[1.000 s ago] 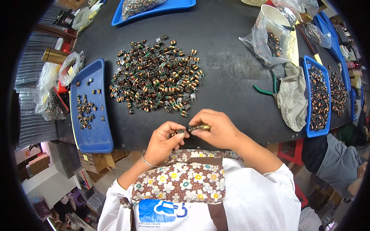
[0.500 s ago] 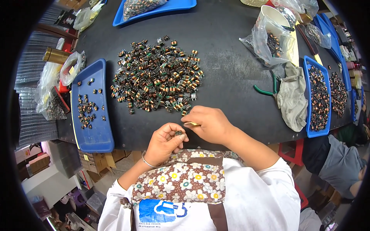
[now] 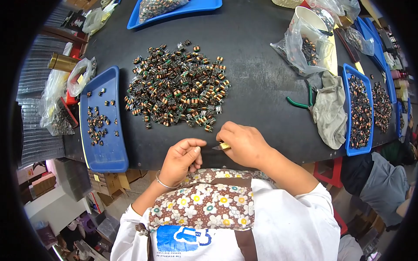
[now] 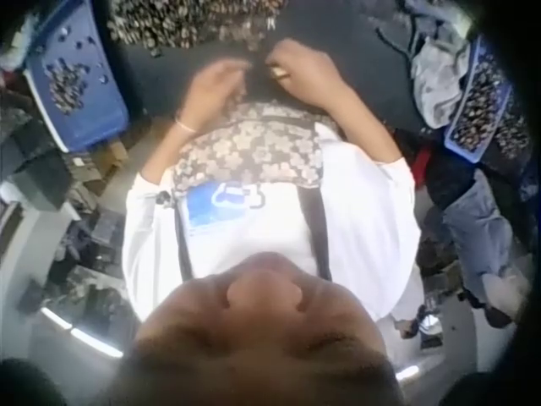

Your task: The person assembles small metal parts onto plastic bases by hand, taking the parts from blue trays and attaching them to the bases.

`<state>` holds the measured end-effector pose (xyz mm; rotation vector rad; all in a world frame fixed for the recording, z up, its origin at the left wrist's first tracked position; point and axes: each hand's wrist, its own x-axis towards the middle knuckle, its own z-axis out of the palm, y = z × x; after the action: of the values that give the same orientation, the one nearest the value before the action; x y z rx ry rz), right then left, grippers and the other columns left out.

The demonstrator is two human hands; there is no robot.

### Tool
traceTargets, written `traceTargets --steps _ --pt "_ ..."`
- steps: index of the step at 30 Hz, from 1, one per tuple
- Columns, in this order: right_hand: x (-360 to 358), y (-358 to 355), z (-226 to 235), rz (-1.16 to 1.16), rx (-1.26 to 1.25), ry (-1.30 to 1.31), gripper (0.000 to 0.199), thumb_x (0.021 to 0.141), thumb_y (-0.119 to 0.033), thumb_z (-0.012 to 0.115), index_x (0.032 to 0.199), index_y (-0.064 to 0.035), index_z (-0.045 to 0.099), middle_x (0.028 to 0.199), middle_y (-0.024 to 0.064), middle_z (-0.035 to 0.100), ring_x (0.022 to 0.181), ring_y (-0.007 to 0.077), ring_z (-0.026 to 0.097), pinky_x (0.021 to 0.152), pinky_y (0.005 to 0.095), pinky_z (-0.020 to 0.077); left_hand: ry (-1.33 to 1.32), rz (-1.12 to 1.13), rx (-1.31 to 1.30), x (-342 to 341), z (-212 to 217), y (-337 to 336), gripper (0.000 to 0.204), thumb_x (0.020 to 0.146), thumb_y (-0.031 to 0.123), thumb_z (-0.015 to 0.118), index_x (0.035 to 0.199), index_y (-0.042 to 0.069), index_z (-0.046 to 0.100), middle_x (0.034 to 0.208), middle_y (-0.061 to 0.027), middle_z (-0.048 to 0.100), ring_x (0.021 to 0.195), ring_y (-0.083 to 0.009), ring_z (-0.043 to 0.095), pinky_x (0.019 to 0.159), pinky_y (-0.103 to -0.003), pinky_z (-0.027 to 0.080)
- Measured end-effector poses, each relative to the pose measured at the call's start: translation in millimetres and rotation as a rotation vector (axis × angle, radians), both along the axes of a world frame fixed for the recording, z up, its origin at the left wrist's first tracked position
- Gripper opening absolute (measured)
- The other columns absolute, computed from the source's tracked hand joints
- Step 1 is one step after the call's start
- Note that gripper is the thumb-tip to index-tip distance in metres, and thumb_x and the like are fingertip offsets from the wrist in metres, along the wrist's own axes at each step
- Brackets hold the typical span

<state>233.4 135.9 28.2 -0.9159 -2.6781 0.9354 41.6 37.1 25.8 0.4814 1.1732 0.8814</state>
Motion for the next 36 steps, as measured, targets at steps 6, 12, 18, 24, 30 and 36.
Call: traceTargets --steps 6,12,18,24,30,36 --pt "-10 -4 16 0.072 -0.311 0.315 0.027 0.066 0.000 0.071 0.091 -0.0066 0.062 0.088 0.0086 0.062 0.078 0.0241 0.062 0.067 0.0310 0.0506 -0.141 -0.056 -0.089 4 -3 1 0.014 0.089 0.014 0.057 0.098 0.003 0.058 0.075 -0.0020 0.060 0.057 -0.0043 0.051 0.045 -0.016 0.039" --pt "-15 5 3 -0.065 -0.143 0.215 0.021 0.072 -0.005 0.068 0.092 -0.0089 0.065 0.081 0.0060 0.060 0.075 0.0233 0.061 0.064 0.0329 0.0495 -0.155 0.002 -0.112 0 0 -2 0.010 0.087 0.007 0.058 0.097 0.004 0.056 0.080 -0.0050 0.061 0.057 -0.0056 0.051 0.045 -0.016 0.038" --pt "-25 4 -5 -0.111 0.089 0.016 0.022 0.070 -0.011 0.069 0.092 -0.0129 0.064 0.082 0.0038 0.056 0.072 0.0238 0.060 0.061 0.0364 0.0489 -0.167 0.059 0.005 1 0 -4 0.010 0.086 0.001 0.057 0.095 0.003 0.054 0.085 -0.0082 0.061 0.056 -0.0054 0.050 0.045 -0.016 0.037" --pt "-9 6 1 -0.067 0.013 0.009 0.024 0.070 -0.011 0.070 0.092 -0.0127 0.063 0.083 0.0038 0.056 0.071 0.0240 0.060 0.060 0.0362 0.0490 -0.174 0.071 0.024 -1 -3 -5 0.009 0.086 0.001 0.057 0.094 0.003 0.054 0.086 -0.0083 0.061 0.057 -0.0055 0.050 0.046 -0.017 0.038" --pt "-7 3 0 -0.137 0.013 -0.002 0.020 0.071 -0.010 0.068 0.089 -0.0104 0.060 0.082 0.0049 0.057 0.072 0.0253 0.061 0.061 0.0363 0.0492 -0.153 0.058 0.012 2 -5 -2 0.009 0.086 0.002 0.058 0.094 0.003 0.053 0.085 -0.0077 0.061 0.059 -0.0055 0.051 0.047 -0.016 0.040" --pt "-8 -1 11 -0.065 -0.248 0.171 0.022 0.070 -0.004 0.070 0.090 -0.0056 0.060 0.083 0.0071 0.062 0.075 0.0250 0.062 0.063 0.0334 0.0503 -0.090 0.064 0.017 4 -6 -2 0.016 0.086 0.007 0.059 0.100 0.003 0.052 0.087 -0.0043 0.059 0.061 -0.0034 0.049 0.047 -0.015 0.039"
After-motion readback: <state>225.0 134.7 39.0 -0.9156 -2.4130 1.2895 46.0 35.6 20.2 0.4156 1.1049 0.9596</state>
